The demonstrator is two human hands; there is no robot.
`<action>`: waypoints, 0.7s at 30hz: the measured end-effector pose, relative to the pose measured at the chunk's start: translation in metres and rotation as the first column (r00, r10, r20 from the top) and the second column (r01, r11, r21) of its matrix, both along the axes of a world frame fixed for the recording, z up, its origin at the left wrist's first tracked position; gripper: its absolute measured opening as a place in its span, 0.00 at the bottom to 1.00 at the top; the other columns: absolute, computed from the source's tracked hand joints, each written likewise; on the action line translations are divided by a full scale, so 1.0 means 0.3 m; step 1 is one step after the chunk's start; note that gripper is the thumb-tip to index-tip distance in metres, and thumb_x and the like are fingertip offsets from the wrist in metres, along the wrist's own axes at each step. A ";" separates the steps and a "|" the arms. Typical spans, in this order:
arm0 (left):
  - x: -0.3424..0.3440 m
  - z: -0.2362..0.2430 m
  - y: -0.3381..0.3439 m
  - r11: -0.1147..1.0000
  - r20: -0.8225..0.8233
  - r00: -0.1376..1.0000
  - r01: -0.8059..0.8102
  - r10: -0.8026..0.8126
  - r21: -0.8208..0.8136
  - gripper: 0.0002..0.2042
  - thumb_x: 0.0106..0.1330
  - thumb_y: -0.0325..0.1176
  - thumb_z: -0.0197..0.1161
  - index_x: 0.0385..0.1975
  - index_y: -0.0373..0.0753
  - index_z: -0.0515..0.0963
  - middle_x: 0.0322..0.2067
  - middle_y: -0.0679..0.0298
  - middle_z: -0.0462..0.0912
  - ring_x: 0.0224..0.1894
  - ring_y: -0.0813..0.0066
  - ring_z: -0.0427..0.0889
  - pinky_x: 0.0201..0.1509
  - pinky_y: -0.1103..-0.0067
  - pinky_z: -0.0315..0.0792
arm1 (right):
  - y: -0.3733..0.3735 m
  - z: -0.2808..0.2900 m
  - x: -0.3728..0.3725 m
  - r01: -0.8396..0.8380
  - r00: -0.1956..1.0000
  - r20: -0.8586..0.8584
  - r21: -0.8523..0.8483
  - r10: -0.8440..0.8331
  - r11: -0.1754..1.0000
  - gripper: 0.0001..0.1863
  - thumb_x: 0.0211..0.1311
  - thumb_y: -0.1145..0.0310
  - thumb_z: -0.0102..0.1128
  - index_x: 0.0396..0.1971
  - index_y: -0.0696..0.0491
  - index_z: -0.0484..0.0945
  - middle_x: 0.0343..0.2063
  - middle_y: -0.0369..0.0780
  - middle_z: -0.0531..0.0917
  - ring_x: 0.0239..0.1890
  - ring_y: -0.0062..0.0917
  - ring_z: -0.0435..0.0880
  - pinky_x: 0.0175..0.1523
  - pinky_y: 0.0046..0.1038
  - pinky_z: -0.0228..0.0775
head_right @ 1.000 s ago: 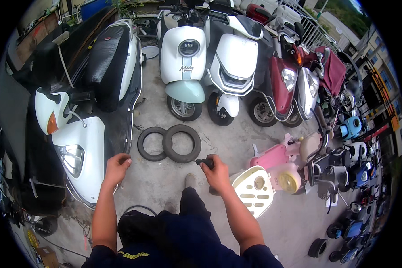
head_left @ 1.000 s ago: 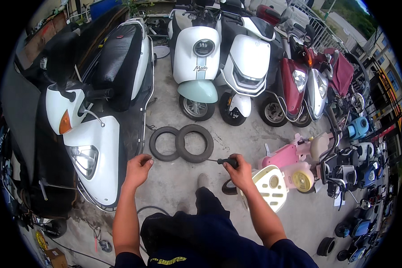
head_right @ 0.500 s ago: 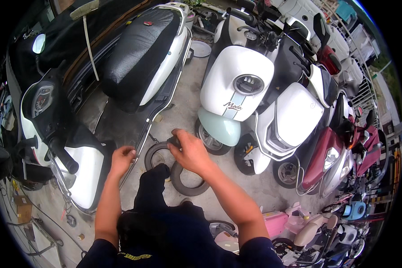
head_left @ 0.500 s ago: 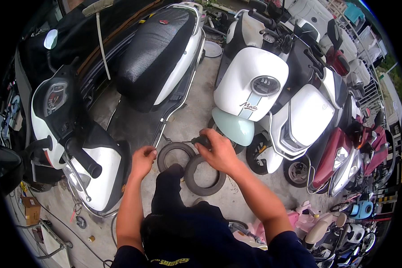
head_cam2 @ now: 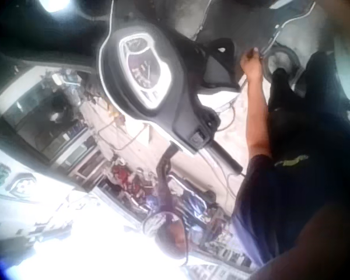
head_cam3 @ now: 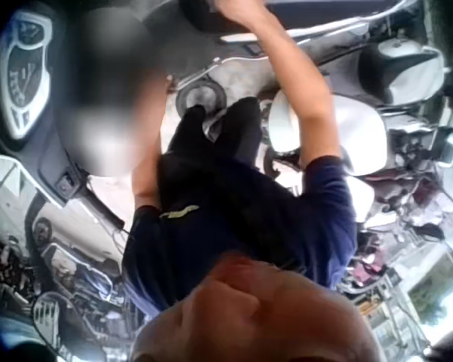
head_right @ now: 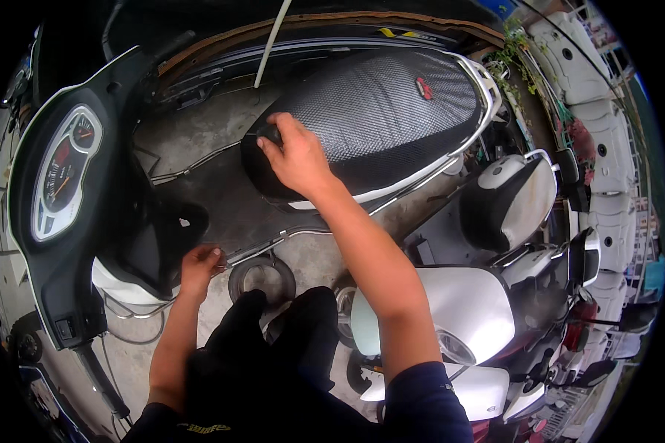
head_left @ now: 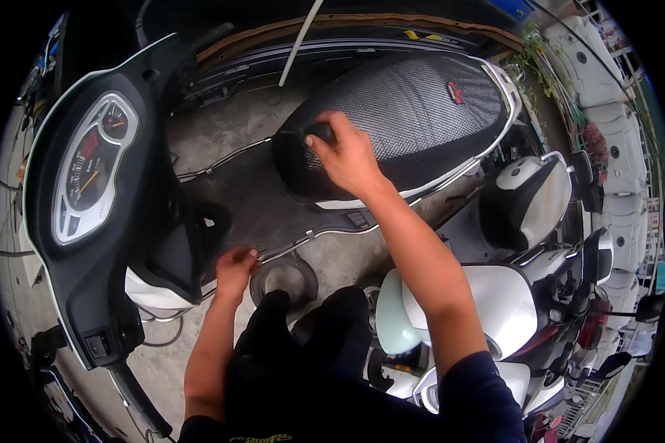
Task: The person works on a blue scooter's internal components, handling wires and a cylindrical part. They move between scooters, remove a part from a white scooter, and return to the blue scooter to connect wires and install the part.
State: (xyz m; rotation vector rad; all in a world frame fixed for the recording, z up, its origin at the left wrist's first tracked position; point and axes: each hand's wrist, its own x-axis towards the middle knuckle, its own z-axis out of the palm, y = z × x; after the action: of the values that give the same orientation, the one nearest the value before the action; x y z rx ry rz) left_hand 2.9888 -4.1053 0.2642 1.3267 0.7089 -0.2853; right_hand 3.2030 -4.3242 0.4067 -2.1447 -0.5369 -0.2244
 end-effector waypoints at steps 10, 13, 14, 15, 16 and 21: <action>0.358 -0.504 -0.345 0.789 -0.372 0.838 -0.520 0.398 -0.327 0.19 0.68 0.35 0.61 0.55 0.34 0.73 0.46 0.53 0.79 0.47 0.58 0.82 0.47 0.62 0.79 | 0.190 -0.313 0.553 -0.244 0.969 -0.022 -0.228 0.246 0.943 0.19 0.62 0.64 0.66 0.48 0.58 0.75 0.42 0.51 0.83 0.39 0.45 0.85 0.45 0.39 0.77; 0.501 -0.729 -0.432 0.637 -0.421 0.790 -0.610 0.445 -0.471 0.19 0.70 0.37 0.55 0.58 0.38 0.73 0.51 0.56 0.78 0.51 0.60 0.79 0.49 0.62 0.77 | 0.196 -0.383 0.547 -0.299 0.921 0.203 -0.175 0.332 0.938 0.17 0.59 0.66 0.70 0.44 0.55 0.76 0.28 0.46 0.82 0.26 0.35 0.82 0.33 0.32 0.75; 0.547 -0.818 -0.470 0.500 -0.439 0.717 -0.695 0.542 -0.517 0.19 0.70 0.37 0.55 0.57 0.36 0.74 0.51 0.55 0.79 0.50 0.60 0.80 0.49 0.62 0.77 | 0.203 -0.399 0.548 -0.305 0.911 0.220 -0.212 0.349 0.928 0.15 0.59 0.66 0.70 0.43 0.54 0.76 0.24 0.43 0.80 0.23 0.33 0.80 0.31 0.32 0.73; 0.572 -0.907 -0.502 0.354 -0.466 0.632 -0.754 0.619 -0.553 0.19 0.70 0.37 0.54 0.56 0.34 0.75 0.50 0.55 0.80 0.49 0.61 0.80 0.48 0.63 0.77 | 0.216 -0.421 0.550 -0.362 0.897 0.198 -0.188 0.396 0.913 0.15 0.59 0.65 0.69 0.43 0.53 0.77 0.20 0.43 0.79 0.22 0.32 0.80 0.30 0.33 0.71; 0.569 -0.994 -0.518 0.263 -0.350 0.660 -0.646 0.665 -0.717 0.19 0.70 0.38 0.54 0.54 0.31 0.76 0.48 0.55 0.81 0.47 0.61 0.81 0.47 0.65 0.77 | 0.220 -0.441 0.553 -0.453 0.877 0.098 -0.156 0.470 0.878 0.16 0.61 0.64 0.70 0.44 0.55 0.77 0.29 0.40 0.82 0.29 0.25 0.81 0.36 0.26 0.73; 0.686 -0.997 -0.504 0.198 -0.401 0.601 -0.692 0.691 -0.694 0.21 0.67 0.38 0.56 0.52 0.26 0.76 0.45 0.53 0.83 0.44 0.61 0.82 0.46 0.67 0.76 | 0.200 -0.425 0.549 -0.464 0.881 -0.095 0.010 0.463 0.886 0.12 0.61 0.75 0.67 0.41 0.59 0.75 0.32 0.40 0.81 0.27 0.21 0.80 0.32 0.19 0.73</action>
State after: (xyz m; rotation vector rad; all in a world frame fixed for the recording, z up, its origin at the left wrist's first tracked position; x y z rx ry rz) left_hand 3.1946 -4.2564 -0.0350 -0.0045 0.9545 0.1622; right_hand 3.3679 -4.2643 0.2793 -1.9579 -0.9769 0.1499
